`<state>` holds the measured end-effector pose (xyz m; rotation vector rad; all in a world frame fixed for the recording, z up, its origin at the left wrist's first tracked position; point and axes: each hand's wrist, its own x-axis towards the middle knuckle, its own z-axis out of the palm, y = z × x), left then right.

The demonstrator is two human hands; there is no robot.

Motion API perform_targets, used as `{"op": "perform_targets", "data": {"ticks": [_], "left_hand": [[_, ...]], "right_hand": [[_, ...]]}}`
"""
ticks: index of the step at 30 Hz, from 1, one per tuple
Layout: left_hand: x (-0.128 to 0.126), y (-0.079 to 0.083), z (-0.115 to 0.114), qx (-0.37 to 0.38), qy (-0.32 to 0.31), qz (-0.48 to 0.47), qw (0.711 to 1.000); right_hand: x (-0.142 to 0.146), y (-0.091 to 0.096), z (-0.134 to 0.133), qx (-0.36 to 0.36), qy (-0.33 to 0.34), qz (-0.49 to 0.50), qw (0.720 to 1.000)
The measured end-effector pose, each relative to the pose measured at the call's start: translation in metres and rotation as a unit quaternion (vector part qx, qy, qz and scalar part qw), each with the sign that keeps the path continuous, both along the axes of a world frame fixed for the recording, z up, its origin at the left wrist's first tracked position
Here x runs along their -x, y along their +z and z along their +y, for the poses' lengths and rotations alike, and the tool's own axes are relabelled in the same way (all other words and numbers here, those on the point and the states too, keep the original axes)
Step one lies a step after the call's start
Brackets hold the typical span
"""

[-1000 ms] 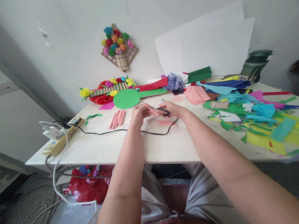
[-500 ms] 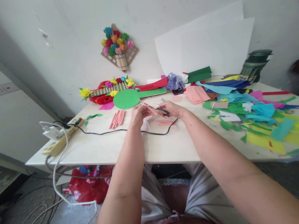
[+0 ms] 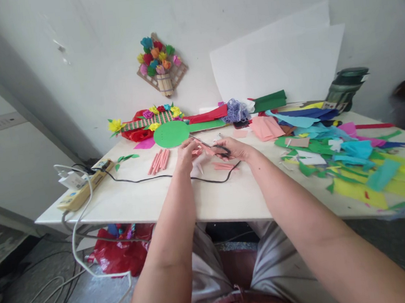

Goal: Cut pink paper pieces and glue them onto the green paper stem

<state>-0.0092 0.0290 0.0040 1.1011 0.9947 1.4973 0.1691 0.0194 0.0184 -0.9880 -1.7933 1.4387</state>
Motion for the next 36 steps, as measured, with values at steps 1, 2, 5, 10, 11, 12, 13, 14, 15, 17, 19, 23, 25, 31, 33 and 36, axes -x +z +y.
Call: {"op": "perform_targets", "data": {"ticks": [1, 2, 5, 10, 11, 12, 13, 14, 15, 17, 19, 23, 25, 31, 33, 36], "left_hand": [[0.0, 0.0, 0.001, -0.001, -0.008, -0.004, 1.0], [0.0, 0.0, 0.001, -0.004, -0.019, -0.009, 1.0], [0.0, 0.001, 0.0, -0.022, -0.054, -0.031, 0.998], [-0.002, 0.004, -0.004, -0.024, -0.063, -0.065, 0.996], [-0.003, 0.004, -0.004, -0.025, -0.065, -0.069, 0.995], [-0.003, 0.004, -0.004, -0.027, -0.068, -0.071, 0.995], [-0.003, 0.004, -0.004, -0.03, -0.072, -0.071, 0.994], [-0.003, 0.003, -0.003, -0.032, -0.074, -0.071, 0.994], [-0.002, 0.002, -0.002, -0.035, -0.076, -0.069, 0.994], [-0.002, 0.001, -0.001, -0.039, -0.079, -0.064, 0.994], [-0.002, -0.001, 0.0, -0.042, -0.082, -0.06, 0.994], [-0.002, -0.002, 0.001, -0.043, -0.087, -0.06, 0.993], [-0.002, -0.002, 0.001, -0.045, -0.09, -0.063, 0.993], [-0.002, -0.003, 0.0, -0.049, -0.087, -0.074, 0.992], [-0.001, -0.003, -0.001, -0.047, -0.082, -0.077, 0.993], [0.0, -0.004, -0.001, -0.055, -0.087, -0.083, 0.991]], "right_hand": [[-0.001, 0.001, -0.001, 0.004, 0.002, 0.0, 1.0], [-0.001, 0.001, -0.001, 0.006, 0.007, 0.005, 1.0], [-0.003, -0.001, 0.0, 0.008, 0.03, 0.028, 0.999], [-0.004, -0.003, 0.002, 0.007, 0.055, 0.043, 0.998], [-0.004, -0.003, 0.001, 0.008, 0.055, 0.046, 0.997], [-0.004, -0.003, 0.001, 0.01, 0.056, 0.048, 0.997], [-0.004, -0.003, 0.001, 0.011, 0.057, 0.05, 0.997], [-0.004, -0.003, 0.0, 0.011, 0.058, 0.053, 0.997], [-0.004, -0.003, 0.0, 0.012, 0.058, 0.054, 0.997], [-0.003, -0.003, 0.0, 0.013, 0.057, 0.057, 0.997], [-0.002, -0.004, 0.001, 0.008, 0.057, 0.059, 0.997], [0.0, -0.006, 0.002, -0.006, 0.051, 0.054, 0.997], [0.001, -0.005, 0.001, -0.013, 0.042, 0.047, 0.998], [0.007, 0.006, -0.009, 0.005, 0.009, 0.043, 0.999], [0.009, 0.007, -0.01, 0.012, -0.001, 0.049, 0.999], [0.012, 0.005, -0.007, 0.013, -0.007, 0.067, 0.998]]}}
